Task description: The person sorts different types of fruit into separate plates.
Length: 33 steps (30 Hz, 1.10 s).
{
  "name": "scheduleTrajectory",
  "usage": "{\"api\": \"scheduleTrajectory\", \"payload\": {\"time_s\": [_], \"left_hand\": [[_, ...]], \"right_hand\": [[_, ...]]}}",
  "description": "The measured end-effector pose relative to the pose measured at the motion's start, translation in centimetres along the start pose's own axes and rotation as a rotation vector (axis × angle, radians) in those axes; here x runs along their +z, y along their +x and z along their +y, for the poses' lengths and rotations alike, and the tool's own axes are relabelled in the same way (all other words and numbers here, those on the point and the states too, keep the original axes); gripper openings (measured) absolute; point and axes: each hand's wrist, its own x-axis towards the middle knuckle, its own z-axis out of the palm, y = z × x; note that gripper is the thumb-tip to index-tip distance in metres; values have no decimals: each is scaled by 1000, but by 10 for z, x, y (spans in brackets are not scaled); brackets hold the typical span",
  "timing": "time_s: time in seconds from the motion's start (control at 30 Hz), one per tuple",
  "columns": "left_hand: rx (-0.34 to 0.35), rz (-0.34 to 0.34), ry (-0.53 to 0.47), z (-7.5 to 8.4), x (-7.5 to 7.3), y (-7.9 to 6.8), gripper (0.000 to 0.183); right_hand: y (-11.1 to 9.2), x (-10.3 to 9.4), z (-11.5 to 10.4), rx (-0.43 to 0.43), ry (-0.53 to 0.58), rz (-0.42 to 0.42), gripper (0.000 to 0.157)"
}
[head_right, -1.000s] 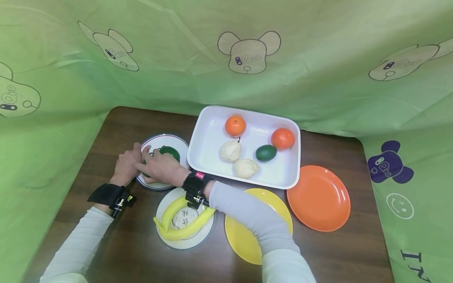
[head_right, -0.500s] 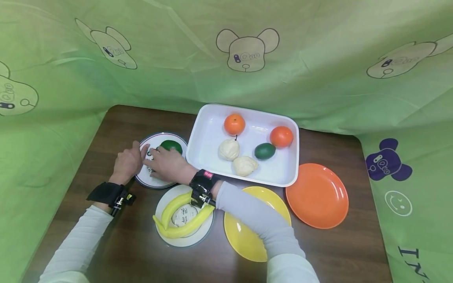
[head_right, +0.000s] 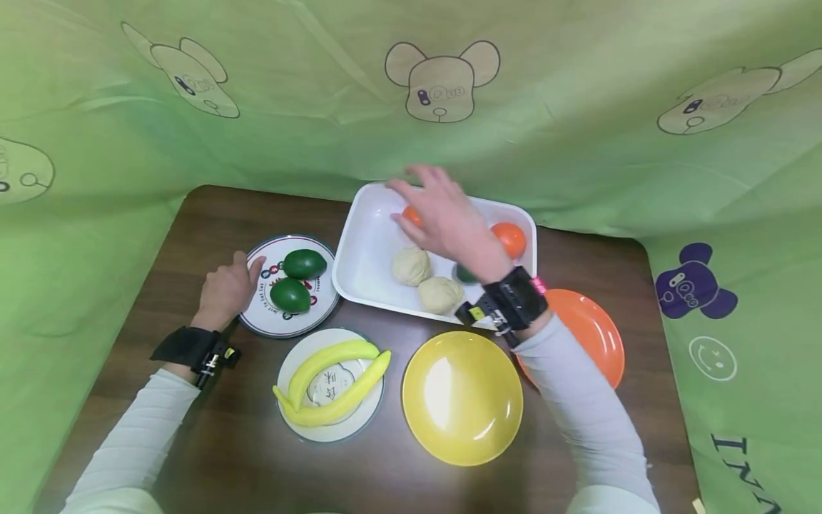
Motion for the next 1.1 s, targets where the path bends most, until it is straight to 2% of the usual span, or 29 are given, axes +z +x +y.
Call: {"api": "scheduleTrajectory", "payload": {"time_s": [0.07, 0.2, 0.4, 0.47, 0.57, 0.7, 0.87, 0.97, 1.1], "left_hand": [[-5, -8, -1, 0, -1, 0, 56], [-20, -21, 0, -2, -1, -1, 55], [-18, -16, -6, -2, -1, -1, 56], [-11, -13, -8, -2, -1, -1, 57], [-2, -10, -8, -1, -1, -1, 57], [-3, 2, 2, 0, -1, -1, 55], [14, 0, -1, 0, -1, -1, 55], [24, 5, 3, -1, 0, -1, 55], [20, 15, 11, -1, 1, 1, 55]], "right_hand": [[-15, -3, 18, 56, -9, -9, 53], [-39, 4, 42, 107, -45, -60, 58], [-70, 31, 61, 86, -82, -217, 65], [-78, 41, 66, 102, -71, -286, 64], [-87, 56, 73, 136, -70, -381, 62], [-91, 75, 83, 128, -106, -449, 59], [-94, 92, 93, 73, -175, -464, 54], [-92, 95, 96, 75, -155, -450, 47], [-88, 89, 96, 122, -89, -411, 45]]}}
